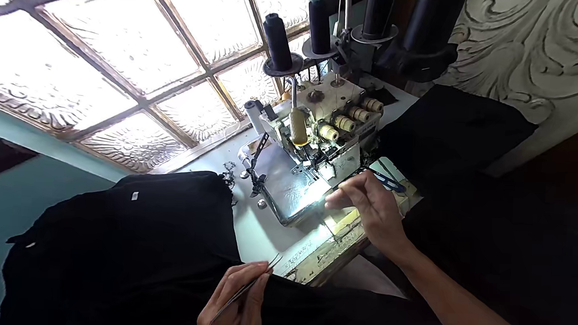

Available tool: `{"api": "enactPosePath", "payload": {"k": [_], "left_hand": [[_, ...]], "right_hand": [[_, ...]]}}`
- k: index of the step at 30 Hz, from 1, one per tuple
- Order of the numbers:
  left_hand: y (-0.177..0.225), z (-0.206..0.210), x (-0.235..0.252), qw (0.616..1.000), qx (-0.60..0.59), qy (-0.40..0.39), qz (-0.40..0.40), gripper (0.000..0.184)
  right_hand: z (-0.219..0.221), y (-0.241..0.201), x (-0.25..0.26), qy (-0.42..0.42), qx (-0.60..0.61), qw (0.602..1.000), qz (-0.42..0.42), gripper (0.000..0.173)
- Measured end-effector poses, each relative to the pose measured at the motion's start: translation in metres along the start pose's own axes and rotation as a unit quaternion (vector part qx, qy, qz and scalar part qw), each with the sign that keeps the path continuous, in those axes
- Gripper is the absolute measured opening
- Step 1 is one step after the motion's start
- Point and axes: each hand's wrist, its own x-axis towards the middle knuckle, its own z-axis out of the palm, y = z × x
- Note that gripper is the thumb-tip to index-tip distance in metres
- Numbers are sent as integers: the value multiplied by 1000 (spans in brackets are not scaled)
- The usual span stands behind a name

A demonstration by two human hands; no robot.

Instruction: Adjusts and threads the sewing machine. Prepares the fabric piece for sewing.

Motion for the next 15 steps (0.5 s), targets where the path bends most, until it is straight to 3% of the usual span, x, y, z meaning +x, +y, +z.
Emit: {"api": "enactPosePath", "payload": {"k": [3, 5, 10, 15], "left_hand": [[19, 29, 18, 985, -146, 59, 67, 18], [28, 50, 28, 974, -177, 95, 104, 16], [26, 94, 43, 963, -191, 131, 138, 14], [18, 110, 47, 964, -176, 128, 150, 13]], "right_hand": [[1, -7, 14, 40, 177, 958, 221, 16], [-1, -11, 21, 56, 235, 924, 296, 17], [-10, -14, 28, 44, 258, 909, 326, 18], [-15, -11, 33, 41, 264, 902, 338, 18]]}}
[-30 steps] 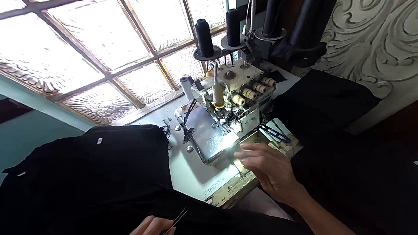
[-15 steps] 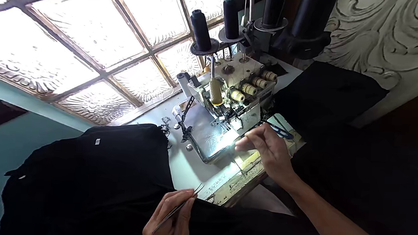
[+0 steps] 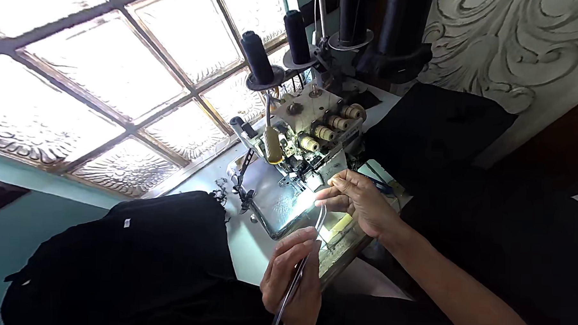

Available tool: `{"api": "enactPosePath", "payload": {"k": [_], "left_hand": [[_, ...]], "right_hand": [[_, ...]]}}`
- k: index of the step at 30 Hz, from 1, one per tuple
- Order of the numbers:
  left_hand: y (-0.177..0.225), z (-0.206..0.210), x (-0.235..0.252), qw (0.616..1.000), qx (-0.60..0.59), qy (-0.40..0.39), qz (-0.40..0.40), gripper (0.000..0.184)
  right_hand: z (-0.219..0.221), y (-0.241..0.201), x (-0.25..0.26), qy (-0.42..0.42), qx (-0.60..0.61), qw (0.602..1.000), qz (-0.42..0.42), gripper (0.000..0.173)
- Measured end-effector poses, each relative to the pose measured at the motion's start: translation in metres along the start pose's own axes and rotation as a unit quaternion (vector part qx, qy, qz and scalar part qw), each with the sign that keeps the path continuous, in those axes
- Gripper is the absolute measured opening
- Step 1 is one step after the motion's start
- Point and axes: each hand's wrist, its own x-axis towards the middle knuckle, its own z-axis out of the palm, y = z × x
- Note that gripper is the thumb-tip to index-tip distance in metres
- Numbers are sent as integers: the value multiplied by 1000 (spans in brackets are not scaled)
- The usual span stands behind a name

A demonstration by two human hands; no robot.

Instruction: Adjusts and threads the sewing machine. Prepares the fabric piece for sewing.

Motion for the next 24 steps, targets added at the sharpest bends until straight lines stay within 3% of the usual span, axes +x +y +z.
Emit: {"api": "enactPosePath", "payload": {"k": [20, 24], "left_hand": [[-12, 2, 3, 999, -31, 4, -7, 11], [-12, 2, 7, 999, -41, 17, -13, 12]], "right_hand": [[0, 2, 5, -3, 44, 999, 22, 14], [-10, 6, 10, 16, -62, 997, -39, 18]]}}
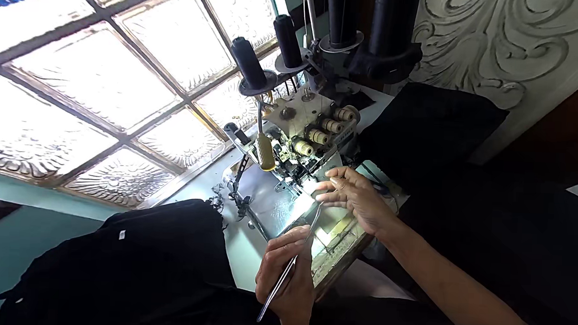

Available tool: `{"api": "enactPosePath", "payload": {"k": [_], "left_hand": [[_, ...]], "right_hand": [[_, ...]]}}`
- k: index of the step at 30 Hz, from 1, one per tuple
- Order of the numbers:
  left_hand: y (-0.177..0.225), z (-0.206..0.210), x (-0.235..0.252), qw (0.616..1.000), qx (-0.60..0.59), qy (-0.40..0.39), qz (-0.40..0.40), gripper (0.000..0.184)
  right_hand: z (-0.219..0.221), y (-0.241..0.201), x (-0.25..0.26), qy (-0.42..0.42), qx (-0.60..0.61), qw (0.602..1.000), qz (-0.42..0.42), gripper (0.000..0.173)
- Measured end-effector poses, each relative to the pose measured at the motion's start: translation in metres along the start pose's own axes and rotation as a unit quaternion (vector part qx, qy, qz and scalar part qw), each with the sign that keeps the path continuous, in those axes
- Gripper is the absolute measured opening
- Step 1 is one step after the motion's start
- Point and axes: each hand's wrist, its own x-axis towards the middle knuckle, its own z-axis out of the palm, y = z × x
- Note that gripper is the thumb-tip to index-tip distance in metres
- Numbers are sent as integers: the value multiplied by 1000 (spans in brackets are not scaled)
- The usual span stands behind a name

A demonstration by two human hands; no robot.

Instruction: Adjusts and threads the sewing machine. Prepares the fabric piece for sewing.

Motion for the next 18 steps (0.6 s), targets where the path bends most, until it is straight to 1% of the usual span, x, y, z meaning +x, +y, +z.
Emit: {"api": "enactPosePath", "payload": {"k": [1, 2, 3, 4, 5, 6, 8, 10, 12, 13, 15, 18], "left_hand": [[-1, 0, 1, 1000, -6, 4, -1, 12], [-1, 0, 1, 1000, -10, 6, -1, 13], [-2, 1, 2, 1000, -12, 9, -2, 13], [-2, 2, 3, 1000, -12, 10, -2, 14], [-3, 2, 4, 1000, -9, 10, -3, 14], [-3, 3, 5, 1000, -5, 10, -4, 14], [-6, 6, 6, 1000, 3, 10, -7, 14], [-8, 10, 8, 1000, 3, 12, -14, 14], [-11, 12, 11, 1000, 9, 14, -18, 13], [-12, 13, 13, 1000, 12, 15, -19, 13], [-15, 13, 16, 1000, 21, 18, -15, 13], [-20, 10, 21, 999, 33, 23, -9, 13]], "right_hand": [[-6, 3, 2, 11, -64, 997, -40, 22], [-14, 7, 5, 28, -142, 986, -89, 24], [-23, 11, 8, 54, -225, 963, -140, 25], [-33, 14, 12, 83, -309, 930, -183, 25], [-40, 15, 15, 108, -385, 894, -201, 24], [-46, 15, 17, 123, -455, 860, -196, 23], [-51, 14, 20, 114, -562, 807, -138, 22], [-53, 22, 22, 90, -624, 769, -102, 25], [-53, 32, 23, 82, -659, 739, -113, 27], [-53, 36, 24, 82, -667, 730, -123, 26], [-52, 37, 24, 80, -671, 726, -128, 25], [-55, 39, 24, 86, -662, 731, -146, 25]]}}
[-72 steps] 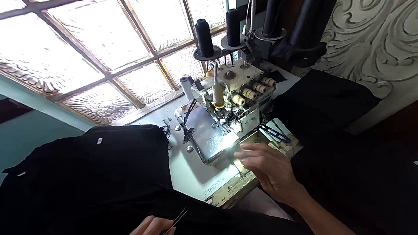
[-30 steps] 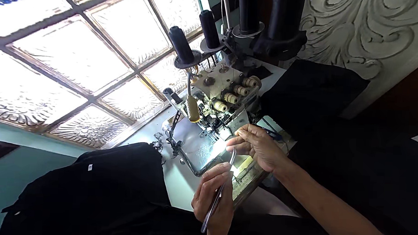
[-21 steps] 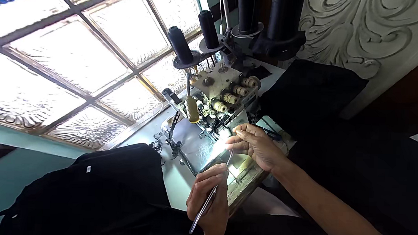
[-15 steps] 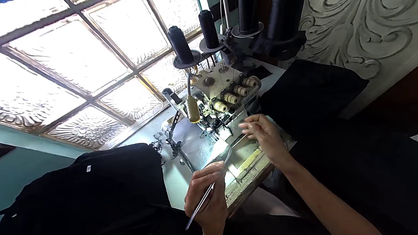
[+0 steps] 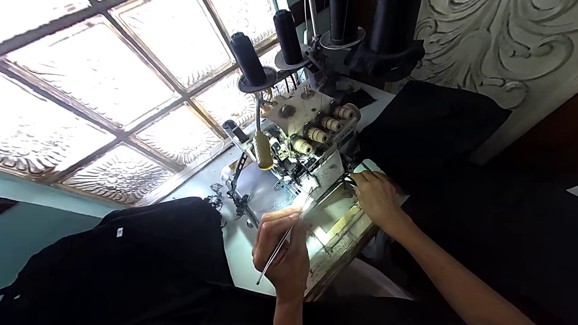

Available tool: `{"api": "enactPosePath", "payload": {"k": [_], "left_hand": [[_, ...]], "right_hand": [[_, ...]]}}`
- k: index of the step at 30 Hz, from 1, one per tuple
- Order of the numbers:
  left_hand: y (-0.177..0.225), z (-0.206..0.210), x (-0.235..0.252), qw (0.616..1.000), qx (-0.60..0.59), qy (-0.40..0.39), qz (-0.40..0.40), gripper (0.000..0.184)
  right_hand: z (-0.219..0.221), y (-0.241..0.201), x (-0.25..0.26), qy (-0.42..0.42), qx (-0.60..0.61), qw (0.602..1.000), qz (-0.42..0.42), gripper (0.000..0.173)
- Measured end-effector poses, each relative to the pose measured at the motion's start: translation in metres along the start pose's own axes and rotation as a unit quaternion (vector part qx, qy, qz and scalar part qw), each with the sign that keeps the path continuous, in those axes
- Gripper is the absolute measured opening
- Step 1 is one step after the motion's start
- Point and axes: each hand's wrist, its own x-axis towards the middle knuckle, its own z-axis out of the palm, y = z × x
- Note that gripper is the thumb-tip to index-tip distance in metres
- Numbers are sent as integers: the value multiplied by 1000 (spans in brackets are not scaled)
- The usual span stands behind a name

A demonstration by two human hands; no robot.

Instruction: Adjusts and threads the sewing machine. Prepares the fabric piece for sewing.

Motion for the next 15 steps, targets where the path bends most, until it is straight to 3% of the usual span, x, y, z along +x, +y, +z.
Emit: {"api": "enactPosePath", "payload": {"k": [6, 9, 12, 15], "left_hand": [[-7, -4, 2, 1000, 18, 4, 1, 14], [-10, -5, 1, 1000, 19, 1, 1, 14], [-11, -5, 0, 1000, 18, 3, -2, 15], [-12, -3, -1, 1000, 14, 0, -9, 15]], "right_hand": [[3, 15, -6, 24, -29, 998, -51, 20], [8, 23, -5, 85, -29, 993, -80, 14], [-2, 20, -7, 85, 50, 994, -52, 13], [-18, 5, -13, 53, 157, 986, -26, 22]]}}
